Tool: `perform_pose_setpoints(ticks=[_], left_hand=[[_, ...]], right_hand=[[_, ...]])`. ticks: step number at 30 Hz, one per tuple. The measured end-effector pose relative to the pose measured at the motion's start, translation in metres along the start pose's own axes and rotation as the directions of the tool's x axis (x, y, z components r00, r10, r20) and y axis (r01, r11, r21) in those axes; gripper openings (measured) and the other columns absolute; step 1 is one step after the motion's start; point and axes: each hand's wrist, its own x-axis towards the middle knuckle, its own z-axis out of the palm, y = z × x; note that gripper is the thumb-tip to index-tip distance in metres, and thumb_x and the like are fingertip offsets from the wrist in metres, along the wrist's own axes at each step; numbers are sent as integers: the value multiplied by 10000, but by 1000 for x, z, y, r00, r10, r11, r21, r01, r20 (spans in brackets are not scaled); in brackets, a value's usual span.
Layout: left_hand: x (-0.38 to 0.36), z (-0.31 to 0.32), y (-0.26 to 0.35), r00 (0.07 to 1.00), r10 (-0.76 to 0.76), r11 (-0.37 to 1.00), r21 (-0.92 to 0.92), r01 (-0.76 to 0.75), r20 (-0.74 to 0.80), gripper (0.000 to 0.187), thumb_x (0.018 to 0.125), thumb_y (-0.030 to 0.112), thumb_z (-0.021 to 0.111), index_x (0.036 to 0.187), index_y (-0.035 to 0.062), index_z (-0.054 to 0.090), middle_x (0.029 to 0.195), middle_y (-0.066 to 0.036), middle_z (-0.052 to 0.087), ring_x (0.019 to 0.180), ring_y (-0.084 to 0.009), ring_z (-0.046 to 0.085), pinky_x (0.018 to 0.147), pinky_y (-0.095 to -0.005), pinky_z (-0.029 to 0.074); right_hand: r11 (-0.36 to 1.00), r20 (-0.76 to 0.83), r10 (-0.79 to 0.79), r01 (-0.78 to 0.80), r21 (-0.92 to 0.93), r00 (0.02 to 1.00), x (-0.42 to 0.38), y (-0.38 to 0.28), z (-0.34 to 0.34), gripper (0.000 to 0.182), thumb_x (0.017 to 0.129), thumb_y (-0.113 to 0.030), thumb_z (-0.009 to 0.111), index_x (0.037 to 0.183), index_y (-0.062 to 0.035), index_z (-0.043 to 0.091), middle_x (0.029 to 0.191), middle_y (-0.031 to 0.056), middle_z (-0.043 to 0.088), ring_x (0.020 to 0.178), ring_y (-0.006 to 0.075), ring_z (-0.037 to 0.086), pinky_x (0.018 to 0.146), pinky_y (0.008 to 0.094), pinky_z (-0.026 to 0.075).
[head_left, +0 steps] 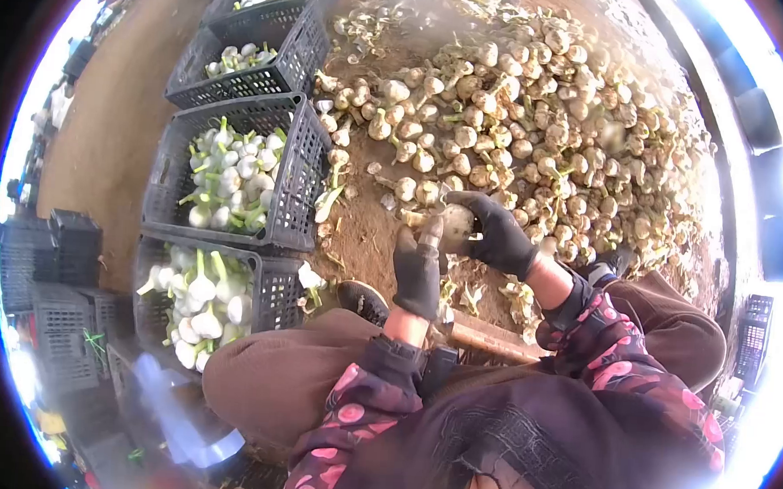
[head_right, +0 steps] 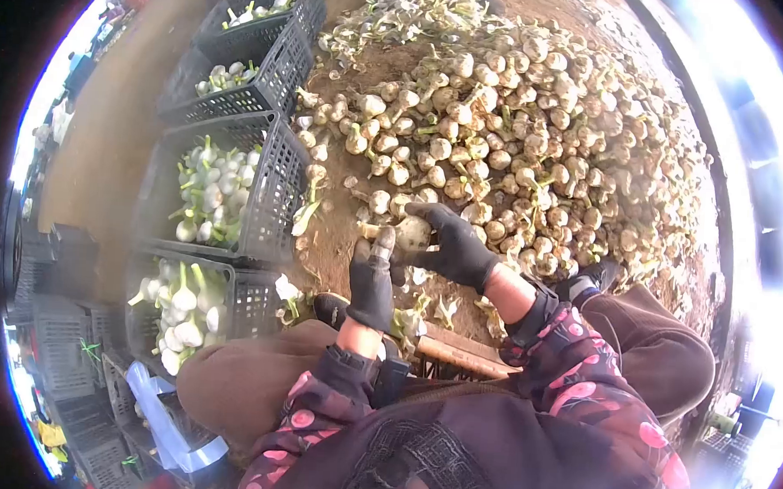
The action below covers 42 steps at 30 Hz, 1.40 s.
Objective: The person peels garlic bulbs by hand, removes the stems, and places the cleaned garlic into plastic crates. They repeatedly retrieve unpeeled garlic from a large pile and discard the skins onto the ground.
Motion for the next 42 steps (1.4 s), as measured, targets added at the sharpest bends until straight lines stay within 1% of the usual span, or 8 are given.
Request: perform_pose_setpoints(ticks=[4,8,26,29,35,37,40,42], left_hand=[[-11,-3,7,986,-9,1000,29,5,165,186,883,262,592,873,80,557,653,32,498,497,-41,423,422,-206,325],[-19,-3,9,945,-8,995,-88,39,326,121,891,190,551,834,83,558,637,23,514,486,-50,438,421,-209,321],[-21,-7,5,946,35,976,194,-103,323,211,938,250,518,972,42,523,707,-24,565,537,-97,522,475,-246,420],[-14,-11,-3,930,116,993,-5,-122,350,169,931,183,512,1018,39,522,736,-23,574,565,-101,537,509,-251,443],[-19,-4,4,947,159,987,-30,-157,280,150,870,68,499,1009,14,489,874,-58,592,738,-113,562,614,-251,474],[-13,-6,-4,917,269,953,54,-297,295,157,881,98,471,1010,10,479,876,-66,586,725,-103,556,610,-239,467],[-8,-19,-6,894,137,991,-50,-128,426,169,892,124,442,1014,16,491,895,-70,584,720,-97,551,613,-238,463],[-15,-14,1,901,47,984,-176,32,430,179,883,112,429,1020,20,498,905,-72,584,720,-97,551,611,-241,463]], right_hand=[[924,20,-192,188,-332,981,-20,-27,-8,676,690,-211,801,1254,-21,480,1211,178,539,1137,320,526,957,371,430],[997,-47,17,-20,-72,999,-35,-39,-15,647,695,-230,792,1242,-42,501,1197,183,549,1118,322,544,942,375,436],[937,-48,-100,78,-341,994,-45,-49,-10,660,710,-308,784,1244,-32,510,1152,192,570,1075,334,562,902,380,453],[986,-31,163,-164,-14,986,-42,-50,-11,674,701,-303,787,1248,-34,502,1147,199,570,1084,347,554,914,385,449],[933,-169,-99,33,-357,981,-45,-66,-2,623,718,-305,787,1200,-23,510,1072,176,600,982,254,599,845,345,474],[911,-73,393,-399,-109,917,-43,-93,-7,598,732,-286,778,1179,-7,496,975,132,628,915,223,613,801,339,487],[972,-152,197,-172,162,968,-44,-37,2,546,748,-278,748,1137,8,492,867,108,643,751,203,636,654,314,513],[868,-54,368,-322,378,928,-47,-53,-10,501,759,-280,732,1101,6,502,830,96,640,666,172,618,574,284,492]])
